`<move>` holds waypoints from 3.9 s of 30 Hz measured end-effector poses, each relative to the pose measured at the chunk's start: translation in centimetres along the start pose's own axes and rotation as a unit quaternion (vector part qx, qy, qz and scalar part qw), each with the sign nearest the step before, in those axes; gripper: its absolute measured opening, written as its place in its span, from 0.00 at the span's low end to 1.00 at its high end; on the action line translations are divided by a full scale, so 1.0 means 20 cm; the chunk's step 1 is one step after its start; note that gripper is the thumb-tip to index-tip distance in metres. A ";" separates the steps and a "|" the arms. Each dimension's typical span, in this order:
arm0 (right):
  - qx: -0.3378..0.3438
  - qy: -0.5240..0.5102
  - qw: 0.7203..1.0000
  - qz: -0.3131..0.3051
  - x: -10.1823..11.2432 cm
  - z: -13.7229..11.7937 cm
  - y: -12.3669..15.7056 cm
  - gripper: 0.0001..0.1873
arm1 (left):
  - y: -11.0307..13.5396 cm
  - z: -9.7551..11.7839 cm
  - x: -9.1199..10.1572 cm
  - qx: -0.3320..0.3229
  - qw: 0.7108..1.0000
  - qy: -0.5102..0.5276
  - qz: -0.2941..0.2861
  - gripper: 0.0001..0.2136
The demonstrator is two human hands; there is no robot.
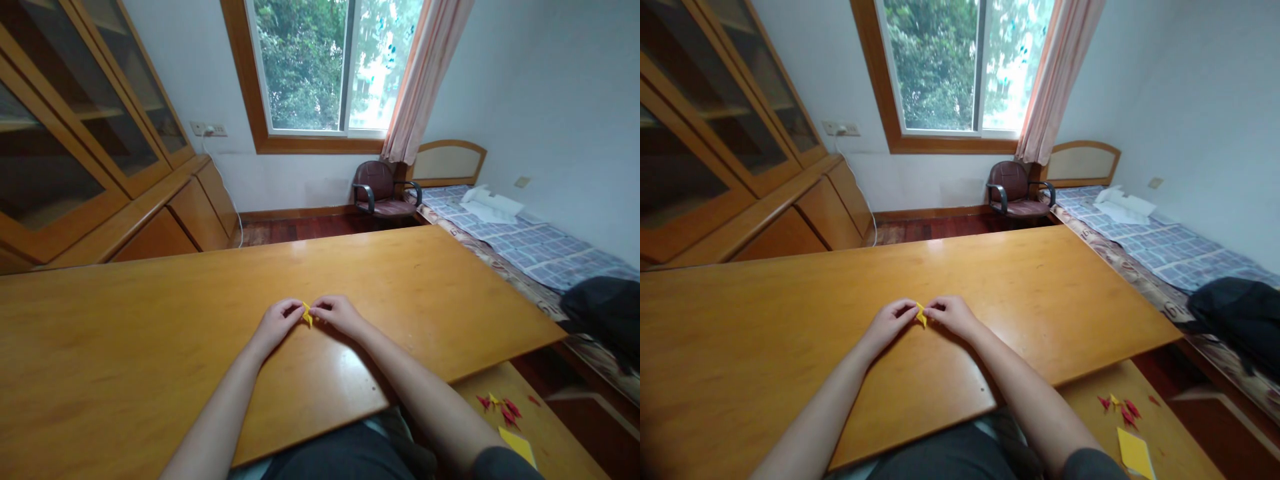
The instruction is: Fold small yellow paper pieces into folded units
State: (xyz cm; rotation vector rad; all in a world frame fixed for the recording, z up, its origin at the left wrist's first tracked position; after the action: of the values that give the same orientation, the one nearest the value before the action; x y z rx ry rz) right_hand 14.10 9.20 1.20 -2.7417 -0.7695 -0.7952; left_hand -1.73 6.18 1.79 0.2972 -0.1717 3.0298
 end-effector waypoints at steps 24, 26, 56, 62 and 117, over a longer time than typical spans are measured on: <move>0.016 -0.009 1.000 0.011 0.01 0.01 0.02 0.15 | -0.02 -0.06 -0.01 0.080 0.989 0.126 -0.017 0.15; 0.009 -0.014 1.000 0.012 0.01 0.01 0.02 0.14 | -0.02 -0.06 -0.01 0.074 0.989 0.131 -0.006 0.15; -0.008 -0.049 0.998 0.028 0.00 0.00 0.01 0.14 | 0.00 -0.03 -0.01 0.010 0.999 0.033 -0.014 0.14; -0.006 -0.043 0.999 0.027 0.00 0.00 0.02 0.15 | 0.01 -0.01 -0.01 0.009 0.999 0.035 -0.023 0.15; 0.031 0.002 1.000 -0.005 -0.01 0.05 -0.12 0.16 | -0.06 -0.08 0.03 0.004 0.987 0.155 0.047 0.19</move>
State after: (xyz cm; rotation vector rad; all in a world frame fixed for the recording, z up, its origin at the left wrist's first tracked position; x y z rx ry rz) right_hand 13.07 11.52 0.39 -2.6836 -0.7950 -0.7661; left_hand -2.46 7.63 0.45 -0.1876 -0.1539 3.1182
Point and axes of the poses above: each hand's wrist, its own y-axis away from the middle knuckle, its own x-axis out of the back of the hand, z = x × y, the point moved 6 cm from there along -y, towards the middle knuckle, and after that the axes turned 14 degrees about y, right-handed, at the moved point
